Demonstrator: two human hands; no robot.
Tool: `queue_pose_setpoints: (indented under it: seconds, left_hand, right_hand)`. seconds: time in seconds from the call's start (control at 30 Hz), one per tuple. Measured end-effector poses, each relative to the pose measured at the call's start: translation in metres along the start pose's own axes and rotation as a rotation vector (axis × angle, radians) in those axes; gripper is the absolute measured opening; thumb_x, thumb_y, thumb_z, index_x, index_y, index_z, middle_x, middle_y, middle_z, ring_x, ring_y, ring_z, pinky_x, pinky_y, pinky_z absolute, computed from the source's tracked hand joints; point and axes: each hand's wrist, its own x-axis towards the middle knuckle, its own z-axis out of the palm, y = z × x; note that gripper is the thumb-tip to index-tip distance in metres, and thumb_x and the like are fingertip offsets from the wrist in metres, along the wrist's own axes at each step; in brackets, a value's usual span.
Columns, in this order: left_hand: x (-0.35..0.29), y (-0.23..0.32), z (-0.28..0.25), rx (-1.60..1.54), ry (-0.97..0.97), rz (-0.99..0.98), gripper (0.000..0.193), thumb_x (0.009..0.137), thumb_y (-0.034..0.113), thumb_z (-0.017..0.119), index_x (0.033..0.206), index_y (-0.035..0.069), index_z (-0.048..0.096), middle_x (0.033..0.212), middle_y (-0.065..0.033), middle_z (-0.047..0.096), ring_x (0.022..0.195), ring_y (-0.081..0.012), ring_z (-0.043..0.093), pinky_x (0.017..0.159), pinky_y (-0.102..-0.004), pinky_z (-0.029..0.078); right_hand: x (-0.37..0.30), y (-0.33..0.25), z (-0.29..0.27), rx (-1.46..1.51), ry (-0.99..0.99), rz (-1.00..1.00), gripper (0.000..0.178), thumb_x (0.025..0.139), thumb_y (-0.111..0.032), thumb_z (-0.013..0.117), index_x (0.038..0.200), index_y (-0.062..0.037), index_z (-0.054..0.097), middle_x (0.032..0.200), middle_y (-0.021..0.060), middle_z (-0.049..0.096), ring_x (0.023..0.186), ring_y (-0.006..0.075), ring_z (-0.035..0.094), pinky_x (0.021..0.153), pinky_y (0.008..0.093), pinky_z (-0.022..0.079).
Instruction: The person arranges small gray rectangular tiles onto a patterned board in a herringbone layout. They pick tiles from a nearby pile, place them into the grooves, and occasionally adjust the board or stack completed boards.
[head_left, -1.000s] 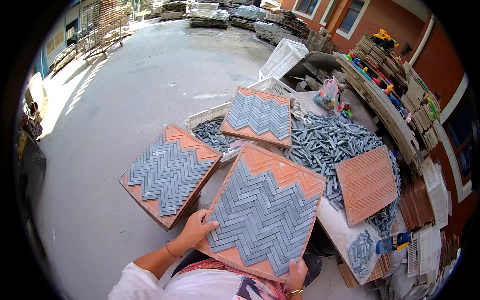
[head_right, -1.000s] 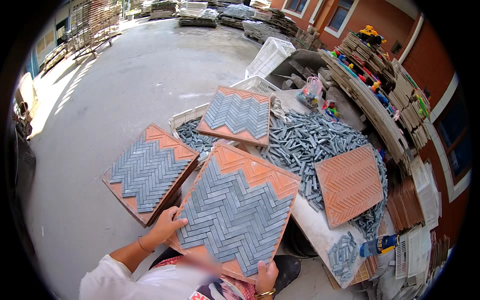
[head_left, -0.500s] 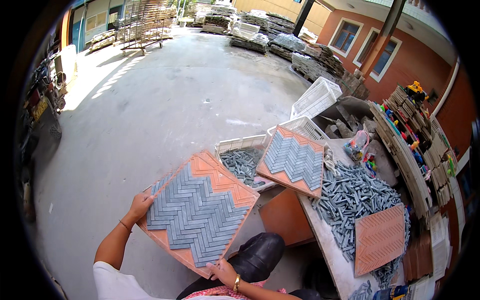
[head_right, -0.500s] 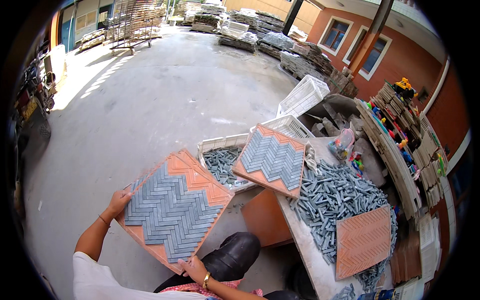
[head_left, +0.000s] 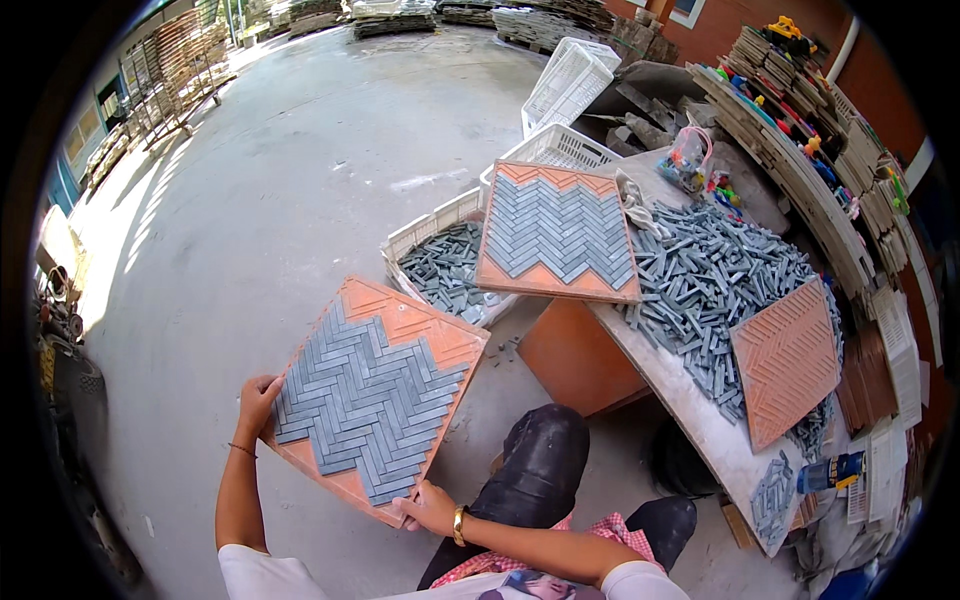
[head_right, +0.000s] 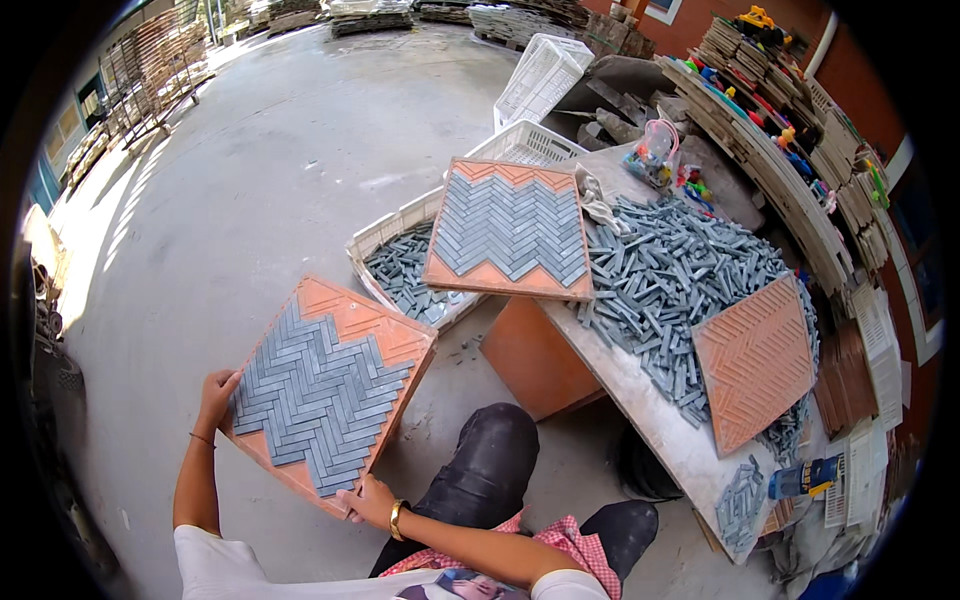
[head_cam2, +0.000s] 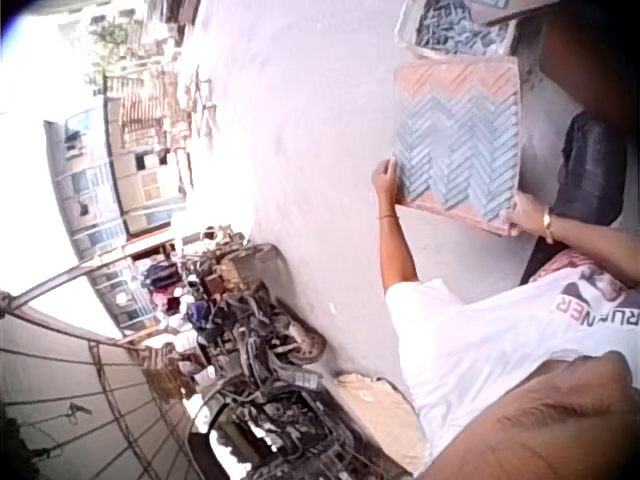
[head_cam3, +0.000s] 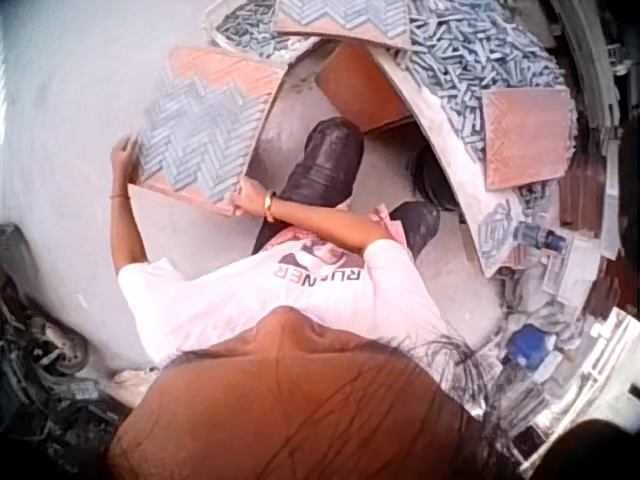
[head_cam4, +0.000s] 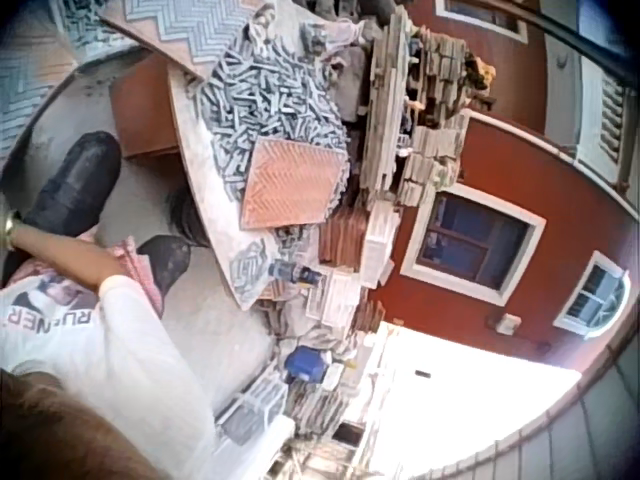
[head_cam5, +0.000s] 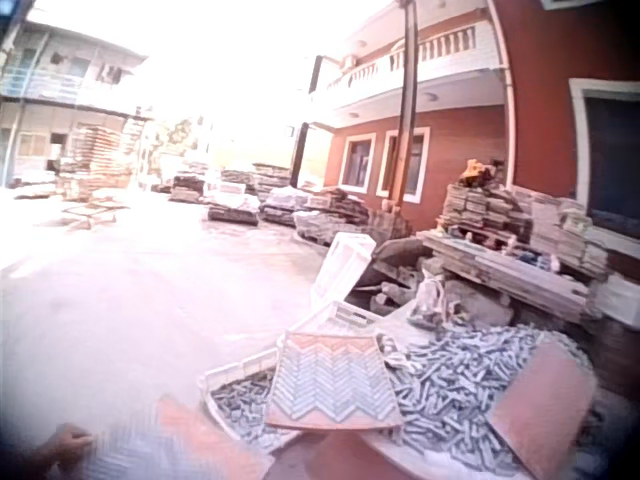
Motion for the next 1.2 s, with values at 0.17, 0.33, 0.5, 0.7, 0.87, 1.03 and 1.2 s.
queue_pose_setpoints:
  seconds: [0.17, 0.33, 0.5, 0.7, 0.87, 1.03, 1.2]
  left_hand:
    - [-0.002, 0.007, -0.003, 0.158, 0.053, 0.094, 0.018, 0.082, 0.014, 0.065, 0.083, -0.004, 0.067, 0.073, -0.0109, 0.061, 0.068, -0.0188, 0.058, 0.064, -0.0309, 0.044]
    - [0.014, -0.005, -0.003, 0.333, -0.007, 0.153, 0.026, 0.086, 0.018, 0.062, 0.077, -0.006, 0.065, 0.068, -0.0131, 0.057, 0.062, -0.0218, 0.051, 0.06, -0.0339, 0.04]
    - [0.007, -0.014, -0.001, 0.123, -0.035, -0.062, 0.033, 0.092, 0.023, 0.058, 0.086, -0.008, 0.063, 0.075, -0.0096, 0.061, 0.073, -0.0141, 0.053, 0.068, -0.0303, 0.043]
    - [0.002, 0.001, 0.004, 0.107, -0.086, -0.044, 0.036, 0.094, 0.025, 0.055, 0.102, -0.009, 0.063, 0.089, -0.0107, 0.065, 0.085, -0.0154, 0.058, 0.08, -0.0288, 0.045]
    - [0.018, 0.017, 0.013, 0.372, 0.033, 0.05, 0.035, 0.093, 0.021, 0.055, 0.111, -0.008, 0.06, 0.098, -0.0154, 0.064, 0.093, -0.02, 0.06, 0.086, -0.031, 0.045]
    - [0.079, 0.163, 0.099, -0.078, 0.001, 0.135, 0.035, 0.095, 0.02, 0.052, 0.118, -0.005, 0.058, 0.117, -0.0183, 0.062, 0.111, -0.027, 0.058, 0.093, -0.0347, 0.044]
    - [0.16, 0.226, 0.23, -0.338, -0.135, 0.096, 0.052, 0.096, 0.029, 0.051, 0.13, -0.011, 0.047, 0.131, -0.0202, 0.054, 0.122, -0.027, 0.051, 0.103, -0.0315, 0.037]
  right_hand:
    - [0.009, 0.002, 0.003, -0.066, -0.063, 0.042, 0.044, 0.09, -0.036, 0.061, 0.07, 0.0037, 0.055, 0.065, 0.0134, 0.065, 0.048, 0.0184, 0.065, 0.043, 0.0298, 0.052]
    - [0.014, -0.005, -0.005, -0.493, -0.037, 0.005, 0.05, 0.092, -0.045, 0.05, 0.097, 0.0028, 0.063, 0.083, 0.0188, 0.068, 0.079, 0.0319, 0.067, 0.073, 0.0405, 0.053]
    - [0.016, -0.025, -0.013, -0.665, -0.179, 0.071, 0.055, 0.092, -0.047, 0.046, 0.112, 0.0017, 0.061, 0.103, 0.0211, 0.066, 0.096, 0.0341, 0.064, 0.084, 0.0436, 0.049]
    - [0.03, -0.01, -0.022, -0.724, -0.29, -0.033, 0.053, 0.092, -0.046, 0.047, 0.111, 0.0006, 0.063, 0.107, 0.0214, 0.065, 0.099, 0.0356, 0.063, 0.086, 0.043, 0.048]
    - [0.012, -0.051, -0.081, -0.528, -0.15, -0.124, 0.036, 0.087, -0.037, 0.062, 0.086, -0.0015, 0.062, 0.083, 0.0168, 0.067, 0.079, 0.0311, 0.066, 0.071, 0.0379, 0.05]
    - [0.014, -0.067, -0.251, -0.16, 0.969, -0.524, 0.021, 0.085, -0.019, 0.064, 0.093, -0.0017, 0.057, 0.083, 0.013, 0.065, 0.073, 0.0262, 0.064, 0.069, 0.0356, 0.05]
    - [0.014, -0.065, -0.388, -0.666, 1.465, -0.298, 0.036, 0.085, -0.026, 0.062, 0.105, 0.0038, 0.054, 0.11, 0.022, 0.054, 0.104, 0.0388, 0.051, 0.091, 0.0437, 0.042]
